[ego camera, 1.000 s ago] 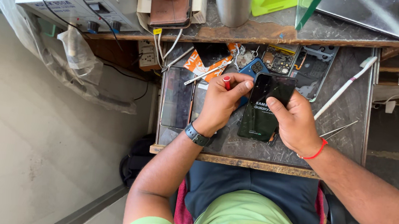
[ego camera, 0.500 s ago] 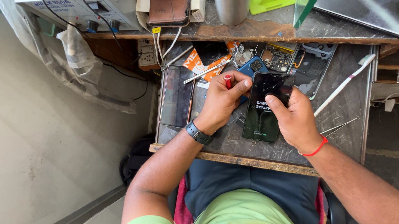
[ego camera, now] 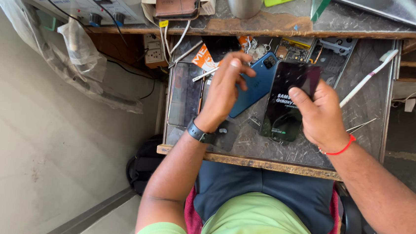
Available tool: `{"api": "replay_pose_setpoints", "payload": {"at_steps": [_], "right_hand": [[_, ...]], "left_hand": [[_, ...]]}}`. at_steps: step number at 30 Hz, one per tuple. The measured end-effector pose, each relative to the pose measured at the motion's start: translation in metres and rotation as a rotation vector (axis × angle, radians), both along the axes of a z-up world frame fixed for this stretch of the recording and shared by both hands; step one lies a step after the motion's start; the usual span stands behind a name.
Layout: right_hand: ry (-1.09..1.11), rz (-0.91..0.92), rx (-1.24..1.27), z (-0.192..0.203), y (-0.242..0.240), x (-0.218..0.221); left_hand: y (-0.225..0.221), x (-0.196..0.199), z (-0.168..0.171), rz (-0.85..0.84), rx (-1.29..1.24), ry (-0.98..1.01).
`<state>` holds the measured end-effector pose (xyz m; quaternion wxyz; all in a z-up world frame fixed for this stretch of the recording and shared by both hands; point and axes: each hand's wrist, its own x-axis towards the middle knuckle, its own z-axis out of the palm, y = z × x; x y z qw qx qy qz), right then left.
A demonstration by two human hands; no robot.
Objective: The person uses a red-handled tool to pry and separate the screen assembly from the main body of a blue Samsung smartphone. They carefully lift the display, detach it from the frame, and place it on the workbench. The person then handles the separated components, including the battery and motherboard, and briefly compares the device to another phone.
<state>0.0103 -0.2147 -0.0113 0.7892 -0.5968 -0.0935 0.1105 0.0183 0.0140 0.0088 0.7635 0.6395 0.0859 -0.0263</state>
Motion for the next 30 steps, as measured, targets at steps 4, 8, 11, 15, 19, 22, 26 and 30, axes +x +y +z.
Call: {"api": "replay_pose_setpoints", "payload": {"at_steps": [4,8,11,15,19,22,26,30], "right_hand": [[-0.017,-0.043,0.015,-0.002,-0.007,0.004],[-0.007,-0.053,0.047,0.001,-0.009,0.006],[-0.003,-0.049,0.078,0.002,-0.009,0.005],[-0.006,-0.049,0.084,0.004,-0.012,0.003],[-0.035,-0.078,0.088,0.012,-0.014,0.004],[-0.040,-0.068,0.107,0.015,-0.018,0.001],[0.013,0.006,0.201,0.015,-0.022,0.006],[0.111,0.108,0.321,0.008,-0.025,0.009]], "left_hand": [[0.005,-0.005,0.006,0.085,0.690,-0.245],[0.003,-0.001,0.004,0.064,1.019,-0.285],[0.007,0.003,-0.003,0.075,1.156,-0.305],[0.015,0.008,-0.011,0.114,1.152,-0.294],[0.022,0.014,-0.018,0.113,1.183,-0.238],[0.025,0.013,-0.027,0.103,1.178,-0.235],[0.026,0.013,-0.035,0.123,1.179,-0.314],[0.024,0.010,-0.032,0.114,1.181,-0.311]]}}
